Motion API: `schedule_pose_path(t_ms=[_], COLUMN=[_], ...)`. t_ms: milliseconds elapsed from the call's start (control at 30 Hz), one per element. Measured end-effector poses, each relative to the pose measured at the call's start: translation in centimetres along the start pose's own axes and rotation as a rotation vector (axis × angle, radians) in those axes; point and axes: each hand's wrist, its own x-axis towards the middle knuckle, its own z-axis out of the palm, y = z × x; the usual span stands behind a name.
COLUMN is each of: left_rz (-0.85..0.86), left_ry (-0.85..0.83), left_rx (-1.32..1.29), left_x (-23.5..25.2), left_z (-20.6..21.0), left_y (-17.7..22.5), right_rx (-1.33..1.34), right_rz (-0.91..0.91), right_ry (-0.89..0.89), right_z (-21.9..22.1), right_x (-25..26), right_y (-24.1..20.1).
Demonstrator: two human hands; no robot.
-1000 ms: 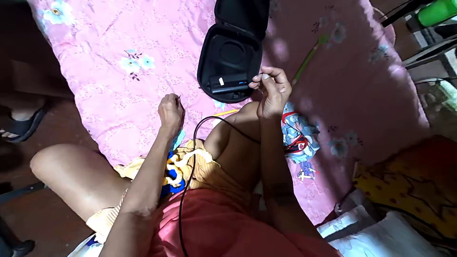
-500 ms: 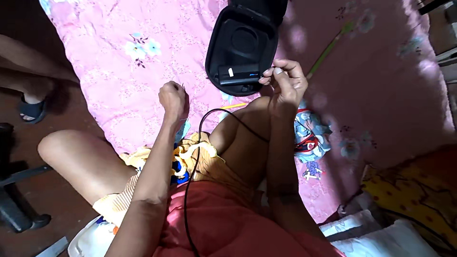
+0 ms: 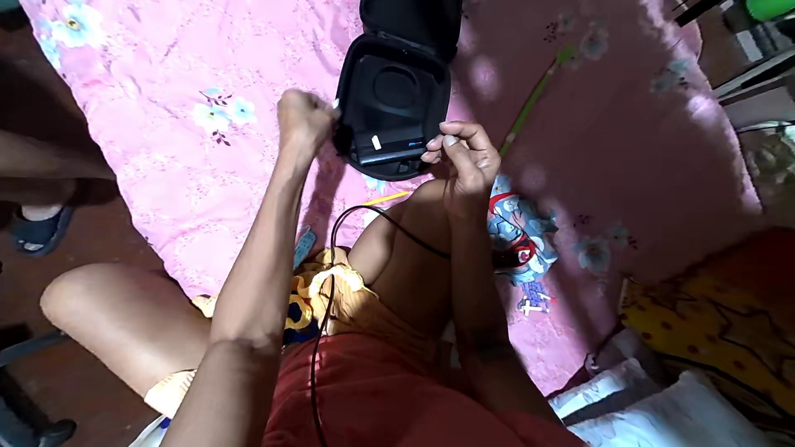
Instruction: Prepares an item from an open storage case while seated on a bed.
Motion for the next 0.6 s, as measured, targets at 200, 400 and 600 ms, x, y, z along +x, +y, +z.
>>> schedule_pose_path(t_ms=[200,400,600], left_rz=[0.003,-0.056,-0.113], left_ry=[0.030,-0.067,-0.187], left_rx=[0.034,0.318,0.251], left_x=[6.0,6.2,6.2], left_z=[3.6,4.2,5.5], left_y=[4.3,-0.6,-3.7], right_rx=[0.003,0.023,-0.004], right_rz=[0.004,0.007,-0.008], right_ry=[0.043,0.039,0.045], right_z=[-0.4,-0.4,-0.4], right_x=[0.0,-0.1,-0.1], right_y=[0.2,0.2,0.1])
